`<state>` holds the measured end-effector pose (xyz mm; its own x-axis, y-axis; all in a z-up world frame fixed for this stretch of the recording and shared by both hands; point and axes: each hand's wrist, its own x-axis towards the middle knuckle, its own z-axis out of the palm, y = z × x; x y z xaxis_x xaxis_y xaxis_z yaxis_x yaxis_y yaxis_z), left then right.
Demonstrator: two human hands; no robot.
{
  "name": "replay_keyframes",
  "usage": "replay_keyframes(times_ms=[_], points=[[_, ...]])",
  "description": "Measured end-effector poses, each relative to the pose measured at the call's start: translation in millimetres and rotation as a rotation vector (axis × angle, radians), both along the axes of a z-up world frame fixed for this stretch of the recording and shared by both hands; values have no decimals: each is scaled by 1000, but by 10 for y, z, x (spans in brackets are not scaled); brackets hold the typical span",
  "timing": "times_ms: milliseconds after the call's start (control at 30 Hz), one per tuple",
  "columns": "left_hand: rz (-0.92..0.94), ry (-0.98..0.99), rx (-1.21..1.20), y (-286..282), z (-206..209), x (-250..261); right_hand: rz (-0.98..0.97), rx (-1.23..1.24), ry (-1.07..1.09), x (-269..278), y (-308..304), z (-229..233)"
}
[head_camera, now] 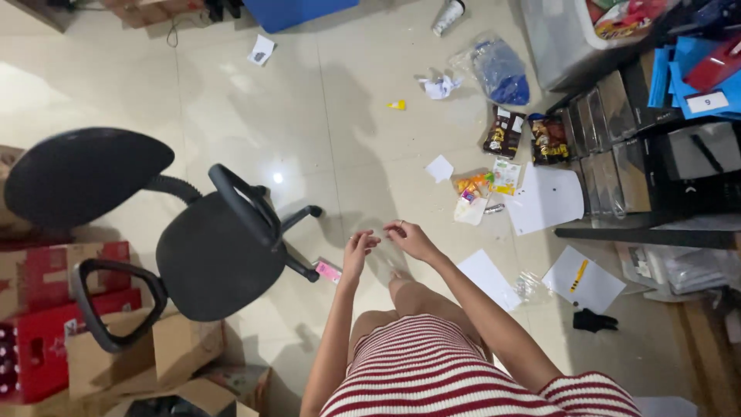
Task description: Organizing and taping electronic cables to a desk and laptop.
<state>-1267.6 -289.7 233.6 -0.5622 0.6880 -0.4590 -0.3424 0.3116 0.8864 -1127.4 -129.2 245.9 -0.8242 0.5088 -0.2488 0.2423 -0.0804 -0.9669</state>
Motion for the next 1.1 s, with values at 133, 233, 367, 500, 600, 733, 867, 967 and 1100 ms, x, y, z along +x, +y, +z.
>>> replay_keyframes(times_ms=[133,233,367,500,600,733,867,967,1100], points=[[-39,20,21,299,45,-238,-24,-37,-26,-260,234,117],[-77,15,-18,599,-4,-437,-22,-30,-40,-435,418,165],[-155,50,13,1326,14,-868,-57,-46,-12,-804,970,-84],[-195,13,-21,2083,124,-1313,-70,11,-19,-1131,1678,134],[-226,104,39,2806,389,-1767,-104,-61,16,-1490,2299,212],[-220,153,95,3416,278,-2291,-136,-18,110,-2113,3055,326],[-171,89,168,4071,312,-2853,-175,-17,179,-2740,3623,621],[-129,51,165,4620,310,-3302,-191,-29,193,-3217,4083,726],[-170,2,303,5458,403,-4081,-280,-30,157,-3913,4848,760]])
